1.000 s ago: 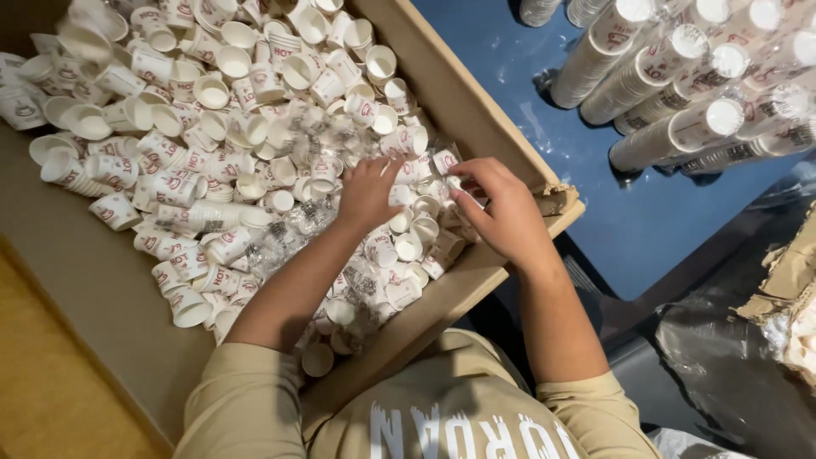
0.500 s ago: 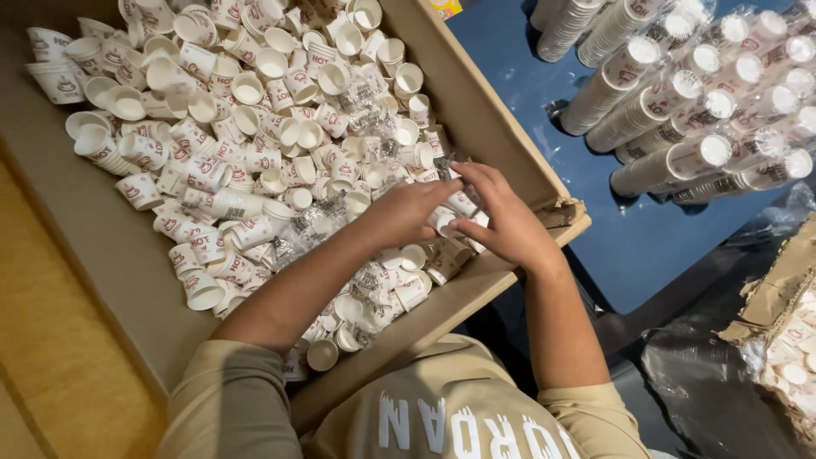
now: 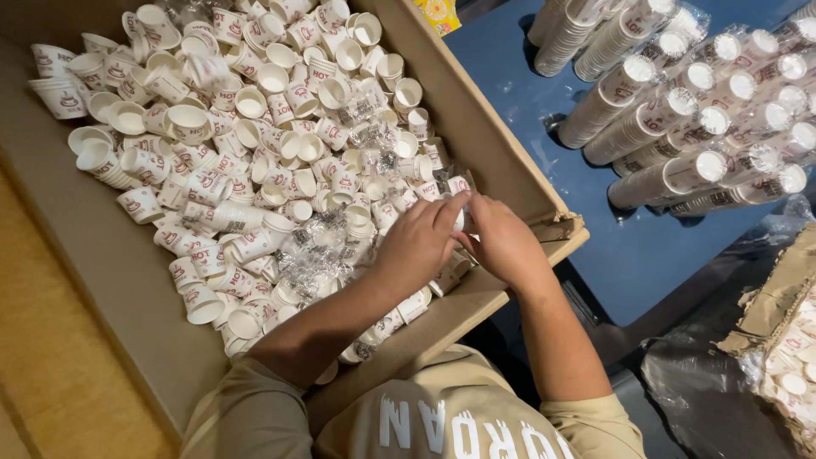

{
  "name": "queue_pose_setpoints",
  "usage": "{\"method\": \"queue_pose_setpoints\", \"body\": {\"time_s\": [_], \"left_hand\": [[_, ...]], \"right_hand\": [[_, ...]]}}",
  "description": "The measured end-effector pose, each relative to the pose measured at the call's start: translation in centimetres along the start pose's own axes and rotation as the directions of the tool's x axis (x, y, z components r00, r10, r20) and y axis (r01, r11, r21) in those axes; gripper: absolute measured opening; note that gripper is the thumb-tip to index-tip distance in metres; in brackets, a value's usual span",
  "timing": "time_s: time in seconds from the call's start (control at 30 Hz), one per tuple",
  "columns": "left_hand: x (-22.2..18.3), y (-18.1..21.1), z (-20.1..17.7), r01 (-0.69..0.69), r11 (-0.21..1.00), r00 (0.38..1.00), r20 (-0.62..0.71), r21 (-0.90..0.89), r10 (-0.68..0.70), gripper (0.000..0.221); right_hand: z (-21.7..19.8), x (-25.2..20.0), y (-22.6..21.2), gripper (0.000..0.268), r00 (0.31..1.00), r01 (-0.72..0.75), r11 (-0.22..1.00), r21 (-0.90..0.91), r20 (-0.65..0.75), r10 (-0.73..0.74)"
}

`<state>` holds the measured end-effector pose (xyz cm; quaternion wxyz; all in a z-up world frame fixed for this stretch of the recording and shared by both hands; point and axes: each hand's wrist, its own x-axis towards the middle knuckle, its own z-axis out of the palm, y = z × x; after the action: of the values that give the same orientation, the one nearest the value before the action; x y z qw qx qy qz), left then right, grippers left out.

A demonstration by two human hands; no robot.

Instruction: Sorting and stacking small paper cups from a large box and placing them on a table or into plastic sleeves.

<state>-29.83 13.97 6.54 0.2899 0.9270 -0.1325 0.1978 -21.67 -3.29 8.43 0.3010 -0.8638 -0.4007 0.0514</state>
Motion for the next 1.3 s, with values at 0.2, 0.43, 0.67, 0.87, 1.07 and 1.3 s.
{"method": "queue_pose_setpoints", "body": {"time_s": [0.2, 0.43, 0.67, 0.87, 1.07, 1.3], "left_hand": [[1.1, -1.6, -2.0, 0.190, 0.834, 0.931, -0.176, -0.518, -0.321, 0.063], [0.8, -1.4, -1.0, 0.160, 0.856, 0.970, -0.085, -0.492, -0.230, 0.026], [-0.7, -3.0, 0.8, 0.129, 0.771, 0.892, -0.267, -0.624, -0.366, 0.025], [-1.1, 0.7, 2.4, 0.026, 0.957, 0.996, -0.079, -0.289, -0.051, 0.062], [-0.6, -3.1, 3.4, -0.002, 0.864, 0.991, -0.114, -0.504, -0.064, 0.077], [-1.0, -21.2, -1.9, 0.737, 0.630, 0.652, -0.013, 0.246, -0.758, 0.036]], "right_hand": [[-2.2, 0.3, -1.8, 0.056, 0.996, 0.056, 0.983, 0.175, -0.074, -0.043], [-2.0, 0.3, -1.7, 0.053, 0.994, 0.110, 0.989, 0.101, -0.003, -0.111], [-2.6, 0.2, -2.2, 0.052, 0.997, -0.055, 0.976, 0.210, 0.059, 0.043], [-1.4, -0.4, 0.0, 0.060, 0.980, 0.151, 0.957, 0.249, 0.092, -0.178], [-1.7, 0.1, -1.2, 0.057, 0.963, 0.003, 0.967, 0.255, 0.260, -0.071], [-2.2, -0.4, -2.4, 0.047, 0.989, -0.121, 0.975, 0.188, 0.102, 0.103]]}}
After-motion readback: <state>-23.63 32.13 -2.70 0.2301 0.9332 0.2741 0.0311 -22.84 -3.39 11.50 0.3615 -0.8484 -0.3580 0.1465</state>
